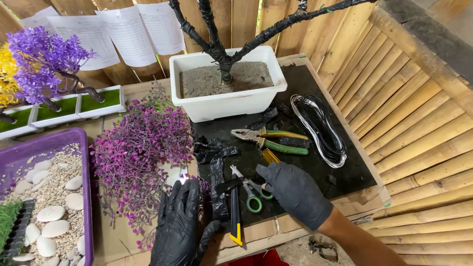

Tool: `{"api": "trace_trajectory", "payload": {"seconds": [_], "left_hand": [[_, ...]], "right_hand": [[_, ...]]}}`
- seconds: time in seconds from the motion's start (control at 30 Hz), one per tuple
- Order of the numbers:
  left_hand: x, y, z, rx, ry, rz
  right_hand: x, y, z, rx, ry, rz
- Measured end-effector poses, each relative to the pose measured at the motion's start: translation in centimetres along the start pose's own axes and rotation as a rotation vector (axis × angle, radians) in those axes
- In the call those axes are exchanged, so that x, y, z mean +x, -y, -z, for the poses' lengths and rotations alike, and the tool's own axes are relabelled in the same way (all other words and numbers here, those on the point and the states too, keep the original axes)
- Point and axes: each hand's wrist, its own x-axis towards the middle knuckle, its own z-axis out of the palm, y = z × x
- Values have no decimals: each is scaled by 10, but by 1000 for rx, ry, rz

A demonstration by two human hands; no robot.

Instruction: The person shapes the branches of a small tree in a white pot using black gloves. They wrap wire around the branches to secure their position and use a yellow utility knife to trim the wire. The person then sets down the tools and adjusts the pot on the work surface.

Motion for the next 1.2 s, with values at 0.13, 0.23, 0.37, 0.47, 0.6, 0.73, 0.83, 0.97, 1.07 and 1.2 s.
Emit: {"api": "trace_trajectory", "payload": {"seconds": [0.13,0.23,0.37,0.47,0.6,0.73,0.83,0.97,1.07,1.2], "left_hand": [[-14,30,-12,161,-88,-60],[-13,40,-9,187,-60,-47],[-14,51,0,168,-88,-38],[-16,57,1,198,-94,32],[-13,52,8,180,-120,38],[-13,31,19,124,-113,66],[-20,26,16,163,-117,150],[-23,20,22,-24,-99,24],[-7,11,7,4,-156,-168],[-3,12,-37,164,-138,-265]], "right_hand": [[8,-1,8,-29,98,-14],[16,5,25,128,57,-178],[37,3,60,128,47,-359],[65,-19,92,-86,22,-468],[113,-56,121,-267,-48,-594],[126,-99,110,-112,79,-630],[106,-114,115,16,260,-364],[75,-108,141,-85,-115,-373],[62,-88,145,-167,258,-674],[53,-115,114,-265,410,-826]]}}
